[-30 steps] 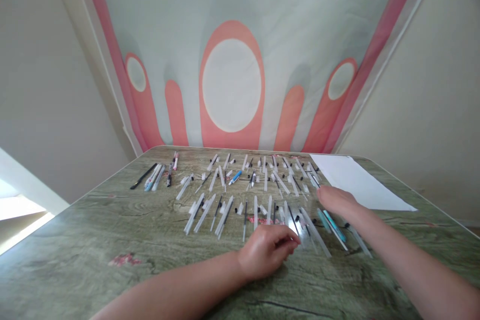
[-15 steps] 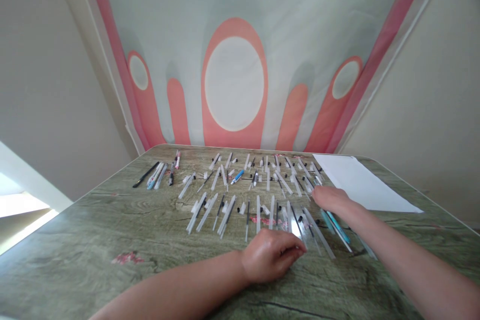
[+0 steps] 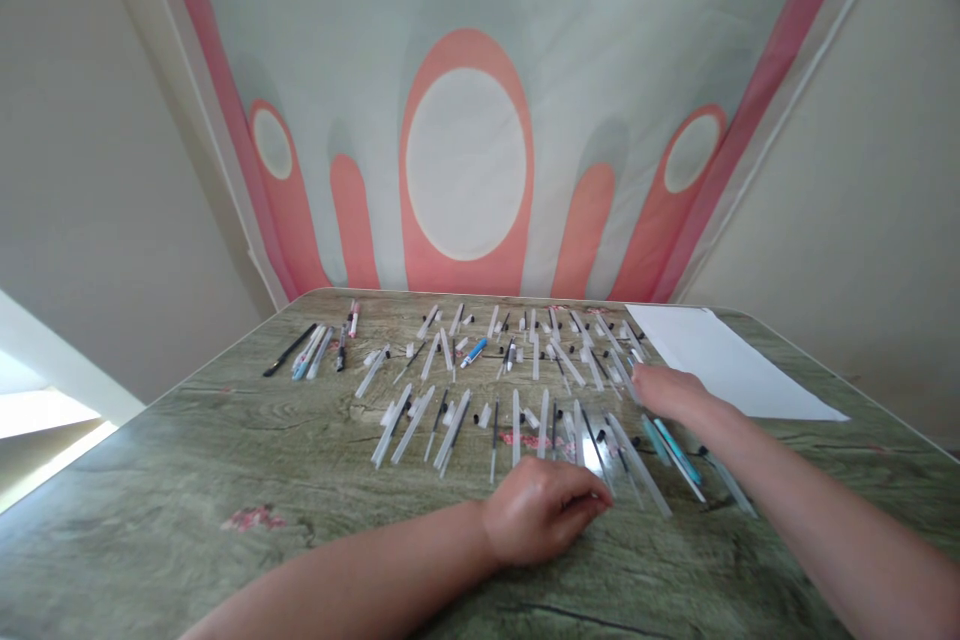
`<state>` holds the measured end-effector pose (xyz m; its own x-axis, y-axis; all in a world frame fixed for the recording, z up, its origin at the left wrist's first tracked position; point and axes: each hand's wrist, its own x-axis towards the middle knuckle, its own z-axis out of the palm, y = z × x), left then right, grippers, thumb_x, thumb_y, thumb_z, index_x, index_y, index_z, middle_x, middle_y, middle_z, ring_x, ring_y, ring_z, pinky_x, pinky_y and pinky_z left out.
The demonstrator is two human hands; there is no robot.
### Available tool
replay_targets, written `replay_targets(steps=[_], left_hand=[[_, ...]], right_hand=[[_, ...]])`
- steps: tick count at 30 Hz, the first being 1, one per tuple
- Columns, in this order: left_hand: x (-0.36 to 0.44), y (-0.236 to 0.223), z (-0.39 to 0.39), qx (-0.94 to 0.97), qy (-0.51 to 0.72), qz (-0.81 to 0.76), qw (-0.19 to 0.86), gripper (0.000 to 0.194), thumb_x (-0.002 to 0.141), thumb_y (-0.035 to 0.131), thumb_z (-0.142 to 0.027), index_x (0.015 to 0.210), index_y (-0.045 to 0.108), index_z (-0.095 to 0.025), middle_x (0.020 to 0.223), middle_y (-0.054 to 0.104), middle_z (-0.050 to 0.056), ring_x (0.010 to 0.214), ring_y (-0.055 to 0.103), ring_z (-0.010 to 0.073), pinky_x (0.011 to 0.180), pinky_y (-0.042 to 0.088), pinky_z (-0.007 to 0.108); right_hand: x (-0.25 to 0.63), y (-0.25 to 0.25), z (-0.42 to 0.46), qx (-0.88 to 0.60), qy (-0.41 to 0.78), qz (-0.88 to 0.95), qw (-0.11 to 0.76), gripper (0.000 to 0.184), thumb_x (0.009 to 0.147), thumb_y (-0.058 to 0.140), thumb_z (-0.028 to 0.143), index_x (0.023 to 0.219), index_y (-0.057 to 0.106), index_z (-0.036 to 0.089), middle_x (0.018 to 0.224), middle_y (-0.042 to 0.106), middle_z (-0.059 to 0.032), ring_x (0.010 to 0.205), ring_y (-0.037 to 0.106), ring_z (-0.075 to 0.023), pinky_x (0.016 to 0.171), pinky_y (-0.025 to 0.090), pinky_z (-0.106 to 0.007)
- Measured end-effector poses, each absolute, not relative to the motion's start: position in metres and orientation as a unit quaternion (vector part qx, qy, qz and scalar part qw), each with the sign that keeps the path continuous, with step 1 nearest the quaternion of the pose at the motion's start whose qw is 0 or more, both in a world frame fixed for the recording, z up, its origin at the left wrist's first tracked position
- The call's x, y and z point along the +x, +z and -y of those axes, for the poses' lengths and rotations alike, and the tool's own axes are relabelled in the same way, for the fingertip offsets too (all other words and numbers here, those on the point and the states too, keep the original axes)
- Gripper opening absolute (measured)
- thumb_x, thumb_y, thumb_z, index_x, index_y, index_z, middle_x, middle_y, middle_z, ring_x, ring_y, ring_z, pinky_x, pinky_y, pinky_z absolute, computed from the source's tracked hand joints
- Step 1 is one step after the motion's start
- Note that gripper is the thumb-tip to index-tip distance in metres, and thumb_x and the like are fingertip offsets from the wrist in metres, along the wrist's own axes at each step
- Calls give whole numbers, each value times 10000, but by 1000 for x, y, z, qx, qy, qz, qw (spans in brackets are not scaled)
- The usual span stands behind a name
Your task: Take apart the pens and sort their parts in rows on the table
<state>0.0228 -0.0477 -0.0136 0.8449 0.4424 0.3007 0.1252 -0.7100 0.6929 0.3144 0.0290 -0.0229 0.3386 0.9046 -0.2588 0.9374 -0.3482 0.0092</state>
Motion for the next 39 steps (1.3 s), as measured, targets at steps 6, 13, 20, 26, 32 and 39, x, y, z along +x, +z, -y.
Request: replay_targets(steps=[6, 13, 20, 26, 32, 39], left_hand=[[23, -16, 47, 896, 231, -160, 344, 260, 884, 421, -260, 982, 646, -172, 880, 680, 64, 794, 624, 138, 756, 429, 192], [25, -15, 46, 897, 230, -165, 340, 250, 877, 437, -256, 959, 650, -154, 827, 676, 62, 734, 615, 124, 708, 429, 174], [25, -16, 45, 900, 233, -162, 330, 234, 876, 439, -245, 953, 640, -154, 827, 668, 46, 732, 605, 107, 708, 427, 163], [25, -20, 45, 903, 234, -163, 323, 223, 876, 442, -248, 947, 634, -160, 822, 665, 31, 720, 598, 92, 705, 423, 150], [25, -18, 45, 903, 231, -162, 324, 221, 876, 439, -241, 948, 632, -162, 835, 669, 33, 735, 604, 95, 715, 426, 152], [25, -17, 44, 905, 222, -163, 324, 230, 878, 431, -244, 952, 633, -164, 857, 673, 39, 764, 612, 110, 735, 433, 169]], right_hand=[[335, -16, -27, 809, -142, -570, -9, 293, 885, 532, 306, 1138, 538, 159, 1124, 576, -73, 928, 594, -198, 782, 503, -395], [348, -23, -23, 782, -213, -578, -97, 269, 890, 526, 303, 1109, 547, 147, 1040, 604, -61, 827, 616, -163, 702, 527, -343], [354, -31, -21, 741, -150, -634, -165, 244, 885, 468, 329, 952, 634, 162, 759, 658, -13, 591, 604, -132, 589, 467, -267], [360, -38, -26, 710, -63, -683, -161, 247, 793, 468, 165, 923, 675, 197, 878, 677, -52, 769, 614, -182, 714, 418, -271], [359, -43, -30, 709, -21, -696, -115, 147, 875, 497, 247, 944, 592, 159, 810, 621, -19, 719, 580, -153, 685, 450, -313], [353, -46, -33, 689, -14, -721, -67, 189, 883, 531, 299, 982, 595, 152, 995, 614, -44, 858, 595, -167, 772, 486, -369]])
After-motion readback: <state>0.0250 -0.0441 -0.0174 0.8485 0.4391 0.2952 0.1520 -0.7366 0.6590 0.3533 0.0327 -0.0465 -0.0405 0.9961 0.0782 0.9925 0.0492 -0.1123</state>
